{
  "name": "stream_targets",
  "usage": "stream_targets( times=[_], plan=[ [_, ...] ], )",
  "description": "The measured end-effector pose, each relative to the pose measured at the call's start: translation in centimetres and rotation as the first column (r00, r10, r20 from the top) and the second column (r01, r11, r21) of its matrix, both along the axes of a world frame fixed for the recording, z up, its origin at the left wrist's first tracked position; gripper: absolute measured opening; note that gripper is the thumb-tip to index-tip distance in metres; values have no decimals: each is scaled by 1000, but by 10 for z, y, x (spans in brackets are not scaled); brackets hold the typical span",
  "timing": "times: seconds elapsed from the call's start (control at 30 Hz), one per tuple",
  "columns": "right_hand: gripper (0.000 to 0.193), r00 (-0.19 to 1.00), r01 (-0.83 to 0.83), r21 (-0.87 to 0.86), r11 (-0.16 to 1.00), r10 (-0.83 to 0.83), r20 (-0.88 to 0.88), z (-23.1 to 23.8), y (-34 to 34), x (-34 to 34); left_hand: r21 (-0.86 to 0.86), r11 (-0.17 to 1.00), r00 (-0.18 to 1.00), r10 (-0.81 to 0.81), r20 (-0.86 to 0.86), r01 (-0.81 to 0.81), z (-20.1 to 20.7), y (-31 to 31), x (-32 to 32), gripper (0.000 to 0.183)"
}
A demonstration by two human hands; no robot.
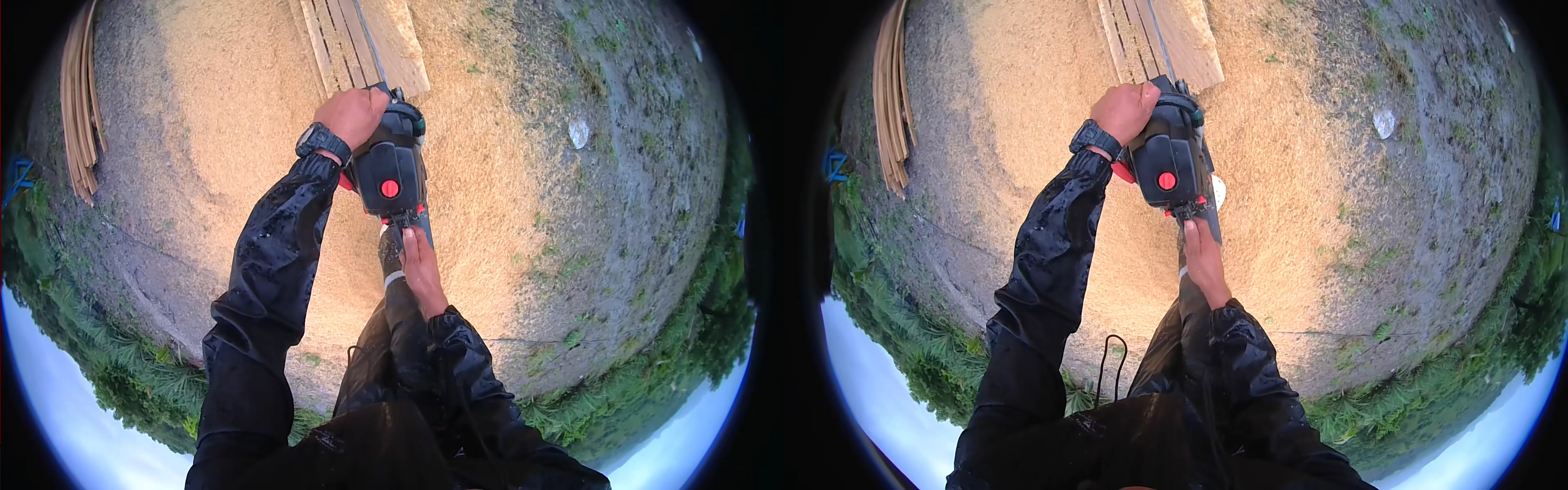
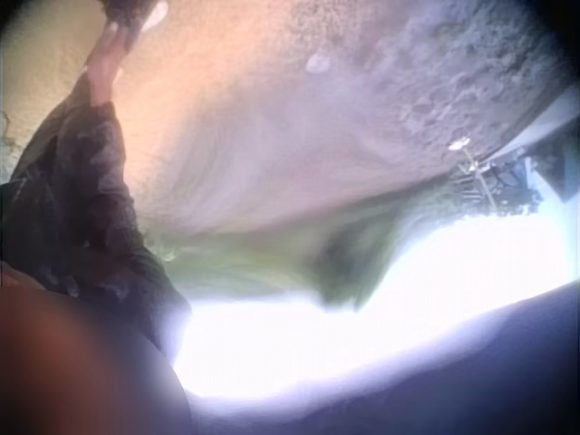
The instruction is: The person cuts a wooden plank using a chainsaw.
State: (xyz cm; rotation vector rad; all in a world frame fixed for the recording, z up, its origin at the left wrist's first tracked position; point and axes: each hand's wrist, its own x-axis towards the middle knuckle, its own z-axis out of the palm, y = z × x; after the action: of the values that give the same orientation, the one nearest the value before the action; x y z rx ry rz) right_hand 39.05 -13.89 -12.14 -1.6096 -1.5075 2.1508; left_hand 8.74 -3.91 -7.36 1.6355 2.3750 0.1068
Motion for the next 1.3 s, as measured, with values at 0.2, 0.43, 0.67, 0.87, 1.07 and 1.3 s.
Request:
stream_targets(
  times=[0.2,0.43,0.67,0.87,1.07,1.3],
  plan=[
    [48,999,-25,-6,1000,25,28,3,11,-11,13,998,997,55,61,-56,10,10,-7,31],
    [36,998,45,-75,996,-49,-45,4,16,-22,-16,999,996,53,66,-52,9,17,-20,30],
    [47,1000,-21,-7,1000,21,15,5,33,-39,-17,997,993,81,86,-80,15,33,-38,31],
    [47,998,-45,-1,999,45,54,5,39,-44,-89,956,934,291,208,-278,23,47,-37,43],
    [48,997,-55,-9,998,55,51,13,50,-67,4,991,980,134,145,-136,38,52,-58,48],
    [48,996,-63,77,995,58,64,-2,60,-78,-7,987,973,162,163,-163,38,68,-71,44]
  ],
)
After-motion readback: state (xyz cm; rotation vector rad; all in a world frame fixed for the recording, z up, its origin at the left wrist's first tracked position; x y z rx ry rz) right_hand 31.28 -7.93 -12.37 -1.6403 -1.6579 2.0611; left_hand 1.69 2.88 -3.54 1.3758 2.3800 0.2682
